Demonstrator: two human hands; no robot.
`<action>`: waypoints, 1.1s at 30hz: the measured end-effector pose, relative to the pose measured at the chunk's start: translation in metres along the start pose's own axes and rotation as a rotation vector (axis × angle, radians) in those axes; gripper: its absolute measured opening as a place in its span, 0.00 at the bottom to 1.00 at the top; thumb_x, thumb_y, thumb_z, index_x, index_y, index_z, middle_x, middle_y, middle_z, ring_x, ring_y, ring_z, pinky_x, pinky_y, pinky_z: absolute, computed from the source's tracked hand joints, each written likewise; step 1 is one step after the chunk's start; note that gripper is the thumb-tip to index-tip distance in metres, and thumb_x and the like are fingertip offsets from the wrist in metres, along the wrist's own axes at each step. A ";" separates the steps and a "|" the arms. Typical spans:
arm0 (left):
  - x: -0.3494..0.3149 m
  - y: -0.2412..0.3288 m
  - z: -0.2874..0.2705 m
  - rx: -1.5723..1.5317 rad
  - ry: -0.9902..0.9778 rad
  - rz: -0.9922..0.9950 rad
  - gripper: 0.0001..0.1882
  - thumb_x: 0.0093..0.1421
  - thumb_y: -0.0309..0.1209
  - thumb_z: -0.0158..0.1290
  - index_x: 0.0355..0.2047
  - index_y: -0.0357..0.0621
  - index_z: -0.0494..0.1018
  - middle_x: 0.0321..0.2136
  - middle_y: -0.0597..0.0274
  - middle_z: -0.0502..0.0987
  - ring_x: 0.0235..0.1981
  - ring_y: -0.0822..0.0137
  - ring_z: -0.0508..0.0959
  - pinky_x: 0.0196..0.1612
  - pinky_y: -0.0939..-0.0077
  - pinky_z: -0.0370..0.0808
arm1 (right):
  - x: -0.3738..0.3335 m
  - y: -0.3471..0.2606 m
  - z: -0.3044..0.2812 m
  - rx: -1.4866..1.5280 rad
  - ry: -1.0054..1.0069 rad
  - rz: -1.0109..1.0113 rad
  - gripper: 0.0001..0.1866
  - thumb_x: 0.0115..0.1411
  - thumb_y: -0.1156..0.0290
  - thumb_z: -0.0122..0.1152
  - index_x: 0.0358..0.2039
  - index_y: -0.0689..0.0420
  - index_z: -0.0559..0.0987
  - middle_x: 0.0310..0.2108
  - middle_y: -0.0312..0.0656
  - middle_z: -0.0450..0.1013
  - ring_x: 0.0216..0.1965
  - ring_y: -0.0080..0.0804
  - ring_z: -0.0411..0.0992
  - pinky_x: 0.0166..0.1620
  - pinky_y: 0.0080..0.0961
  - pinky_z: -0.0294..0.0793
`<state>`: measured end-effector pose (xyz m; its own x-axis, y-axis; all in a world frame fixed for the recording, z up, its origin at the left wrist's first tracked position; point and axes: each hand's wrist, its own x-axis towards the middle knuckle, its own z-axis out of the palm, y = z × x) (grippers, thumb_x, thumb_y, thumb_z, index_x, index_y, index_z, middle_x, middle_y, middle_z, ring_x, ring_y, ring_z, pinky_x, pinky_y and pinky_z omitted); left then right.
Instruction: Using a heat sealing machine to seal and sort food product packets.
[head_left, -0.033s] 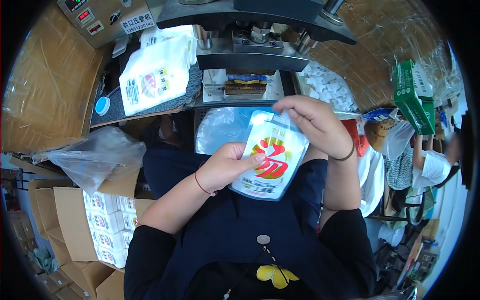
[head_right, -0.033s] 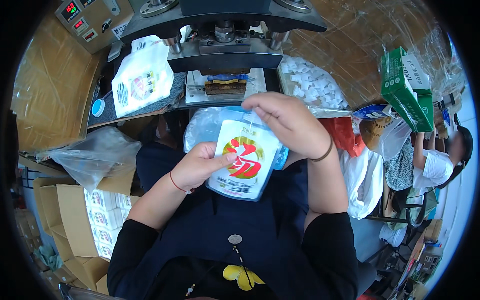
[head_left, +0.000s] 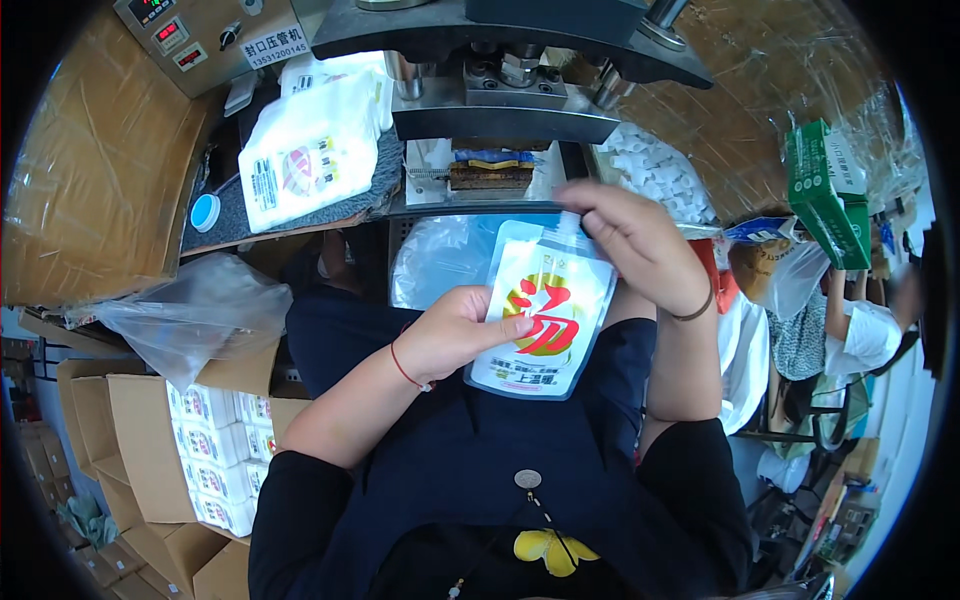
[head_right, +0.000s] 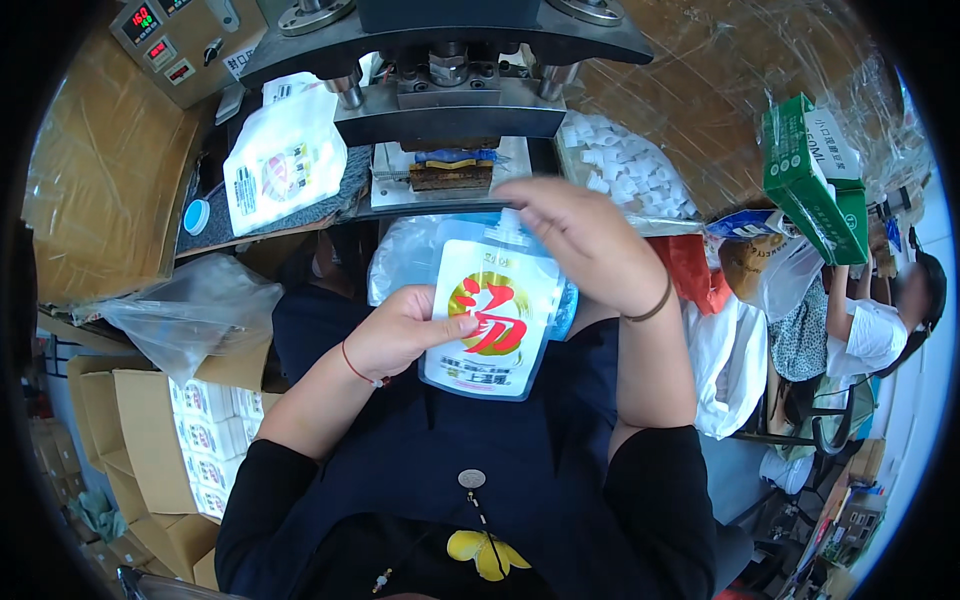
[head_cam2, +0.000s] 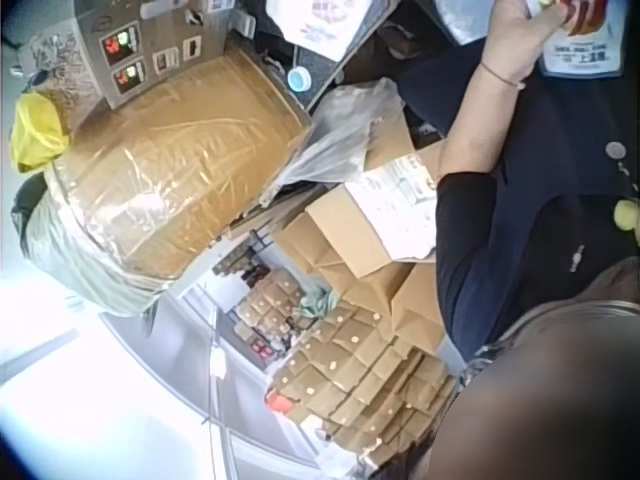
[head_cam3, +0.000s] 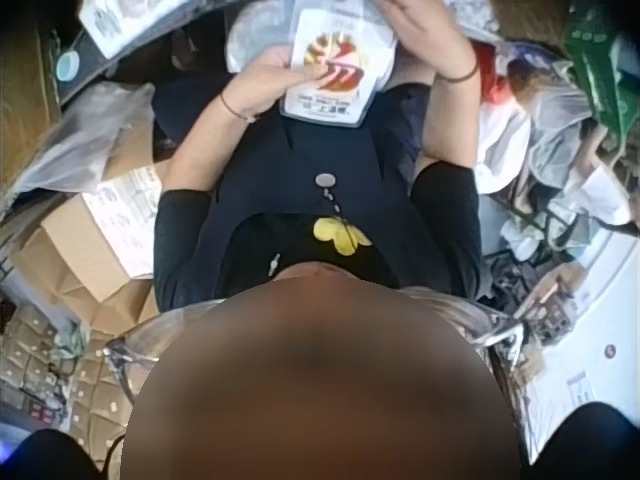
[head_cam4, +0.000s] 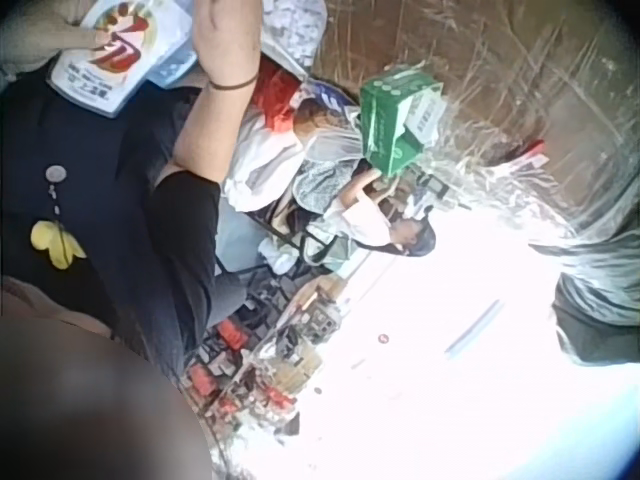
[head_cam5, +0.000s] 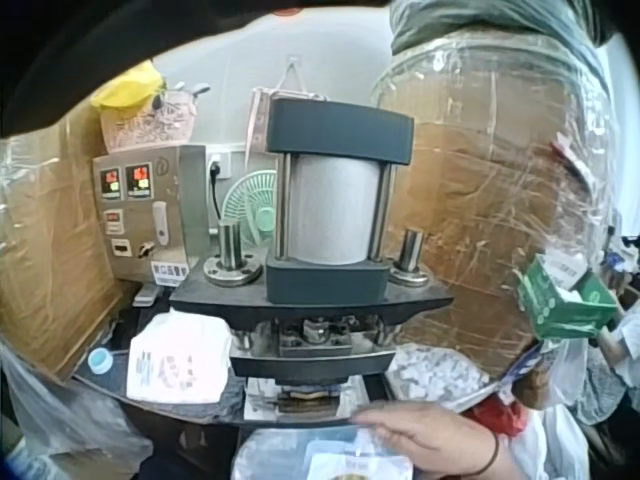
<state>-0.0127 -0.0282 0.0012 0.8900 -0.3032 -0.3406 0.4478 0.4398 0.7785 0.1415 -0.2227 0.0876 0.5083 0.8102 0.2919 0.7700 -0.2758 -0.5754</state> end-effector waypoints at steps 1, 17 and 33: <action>0.004 -0.004 -0.004 -0.038 -0.027 0.005 0.16 0.65 0.30 0.58 0.49 0.33 0.75 0.43 0.56 0.82 0.43 0.69 0.82 0.50 0.73 0.78 | -0.001 0.013 -0.001 -0.177 0.104 -0.061 0.13 0.62 0.80 0.53 0.47 0.60 0.78 0.49 0.51 0.75 0.48 0.47 0.76 0.50 0.31 0.74; 0.047 0.026 -0.099 0.461 0.617 0.539 0.22 0.62 0.22 0.51 0.57 0.32 0.66 0.42 0.59 0.75 0.42 0.69 0.77 0.47 0.70 0.78 | -0.020 0.158 0.028 -0.765 0.235 0.171 0.10 0.56 0.71 0.57 0.38 0.51 0.82 0.39 0.49 0.74 0.46 0.48 0.73 0.48 0.41 0.74; -0.030 0.029 -0.115 0.631 0.672 0.624 0.12 0.68 0.28 0.52 0.45 0.29 0.74 0.39 0.57 0.80 0.37 0.73 0.77 0.42 0.76 0.74 | -0.028 0.105 0.011 -0.652 0.764 0.096 0.11 0.52 0.68 0.58 0.36 0.54 0.79 0.39 0.42 0.72 0.44 0.43 0.69 0.43 0.39 0.68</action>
<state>-0.0162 0.0907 -0.0268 0.8950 0.4245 0.1366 -0.0489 -0.2110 0.9763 0.2043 -0.2685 0.0107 0.5141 0.2844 0.8092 0.6575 -0.7365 -0.1588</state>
